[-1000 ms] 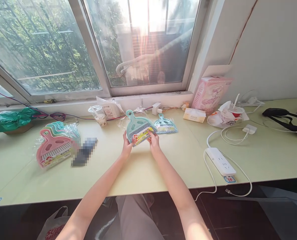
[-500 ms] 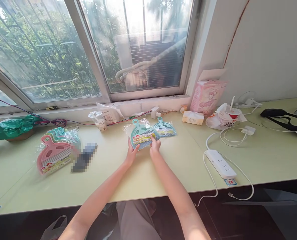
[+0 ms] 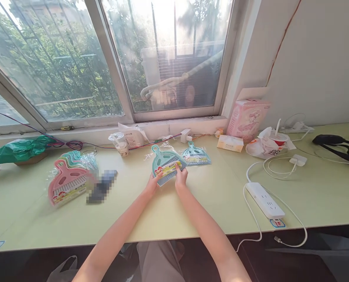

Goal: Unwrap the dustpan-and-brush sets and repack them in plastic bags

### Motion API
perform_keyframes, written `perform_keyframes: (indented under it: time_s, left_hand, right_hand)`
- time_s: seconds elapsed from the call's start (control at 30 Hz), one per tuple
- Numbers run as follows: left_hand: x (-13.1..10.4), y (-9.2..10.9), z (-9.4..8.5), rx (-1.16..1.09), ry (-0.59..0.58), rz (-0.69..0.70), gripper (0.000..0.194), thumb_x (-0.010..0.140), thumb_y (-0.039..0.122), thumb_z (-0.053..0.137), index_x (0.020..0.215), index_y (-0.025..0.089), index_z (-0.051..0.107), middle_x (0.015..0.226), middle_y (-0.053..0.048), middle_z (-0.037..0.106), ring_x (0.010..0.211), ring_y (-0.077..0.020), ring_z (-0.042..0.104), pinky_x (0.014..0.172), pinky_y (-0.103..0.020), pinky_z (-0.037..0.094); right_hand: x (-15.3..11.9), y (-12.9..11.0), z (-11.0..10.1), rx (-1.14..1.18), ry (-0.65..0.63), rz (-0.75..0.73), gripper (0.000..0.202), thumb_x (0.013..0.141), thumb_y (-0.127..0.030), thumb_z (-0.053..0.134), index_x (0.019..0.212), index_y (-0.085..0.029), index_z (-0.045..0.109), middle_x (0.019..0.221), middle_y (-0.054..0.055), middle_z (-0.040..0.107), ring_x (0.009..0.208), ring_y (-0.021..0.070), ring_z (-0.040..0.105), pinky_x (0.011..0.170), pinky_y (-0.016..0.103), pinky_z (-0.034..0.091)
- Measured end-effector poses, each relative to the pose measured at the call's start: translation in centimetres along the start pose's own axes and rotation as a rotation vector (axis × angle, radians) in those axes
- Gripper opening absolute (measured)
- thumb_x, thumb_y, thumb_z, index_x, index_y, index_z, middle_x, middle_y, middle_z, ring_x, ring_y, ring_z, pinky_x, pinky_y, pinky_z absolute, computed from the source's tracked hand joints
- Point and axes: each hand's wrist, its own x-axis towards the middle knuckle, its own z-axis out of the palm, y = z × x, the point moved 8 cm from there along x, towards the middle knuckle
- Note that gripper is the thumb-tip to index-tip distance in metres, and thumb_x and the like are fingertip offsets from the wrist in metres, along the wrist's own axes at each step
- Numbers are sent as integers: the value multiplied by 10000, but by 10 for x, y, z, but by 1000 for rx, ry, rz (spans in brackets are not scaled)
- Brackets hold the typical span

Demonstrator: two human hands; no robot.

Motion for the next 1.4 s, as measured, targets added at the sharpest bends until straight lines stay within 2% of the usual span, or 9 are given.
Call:
perform_keyframes:
  time_s: [0.07, 0.2, 0.3, 0.4, 0.6, 0.77, 0.87, 1.13, 1.4]
  left_hand:
    - [2, 0, -1, -9, 5, 1, 616, 688, 416, 796, 1199, 191, 535, 1239, -163, 629, 1118, -339, 619, 905, -540, 531]
    - [16, 16, -30, -36, 124, 12, 547, 674, 394, 790, 1127, 177, 573, 1186, -162, 654, 1082, -347, 640, 896, -533, 543]
    - [21, 22, -48, -35, 128, -55, 489, 668, 364, 789, 1086, 188, 607, 1140, -150, 680, 1064, -347, 649, 888, -522, 554]
    - [19, 22, -52, -49, 83, -86, 452, 687, 352, 774, 1078, 189, 618, 1155, -151, 676, 1063, -345, 651, 904, -521, 547]
    - [18, 20, -42, -69, 34, -69, 438, 701, 358, 770, 1069, 165, 632, 1167, -168, 670, 1091, -364, 637, 933, -542, 523]
    - [20, 23, -37, -136, 3, -20, 442, 699, 348, 774, 1078, 164, 641, 1170, -149, 677, 1103, -341, 636, 959, -519, 518]
    - [21, 23, -37, -150, -5, -20, 449, 700, 342, 777, 1089, 167, 638, 1183, -151, 670, 1107, -340, 634, 960, -522, 517]
    - [21, 11, -43, -108, 17, -108, 460, 694, 326, 778, 1086, 143, 623, 1157, -182, 668, 1068, -379, 639, 915, -588, 512]
    - [22, 11, -58, -167, 61, -144, 394, 698, 257, 756, 1044, 129, 617, 1085, -166, 699, 1074, -346, 640, 962, -546, 494]
  right_hand:
    - [6, -6, 5, -4, -100, 26, 352, 632, -461, 760, 805, -200, 598, 807, 15, 691, 759, 163, 644, 614, 252, 511]
    - [9, -15, 29, -270, -518, 50, 292, 664, -422, 757, 828, -202, 659, 788, 21, 686, 718, 163, 613, 588, 251, 480]
    - [6, -14, 33, -546, -603, -102, 280, 618, -359, 788, 833, -220, 673, 678, -47, 645, 597, 115, 521, 552, 219, 409]
    - [0, -3, 36, -704, -664, -185, 350, 622, -389, 775, 927, -254, 668, 596, -100, 597, 498, 97, 443, 511, 215, 342]
    - [0, -7, 32, -867, -501, -299, 228, 626, -373, 753, 661, -222, 586, 622, -55, 620, 461, 97, 421, 503, 243, 306]
    - [-11, -17, 32, -720, -315, -395, 234, 716, -310, 650, 922, -248, 559, 699, -70, 632, 448, 102, 437, 524, 253, 335]
    - [-5, -19, 26, -557, -244, -354, 278, 725, -304, 623, 973, -253, 508, 730, -79, 608, 444, 94, 439, 497, 245, 344]
    - [12, -19, 15, -581, -287, -297, 605, 640, -279, 662, 1219, -247, 488, 1015, 7, 656, 522, 95, 557, 478, 232, 404]
    - [6, -19, 17, -759, -355, -383, 619, 734, -261, 531, 1342, -264, 418, 1009, 44, 652, 555, 110, 605, 494, 241, 455]
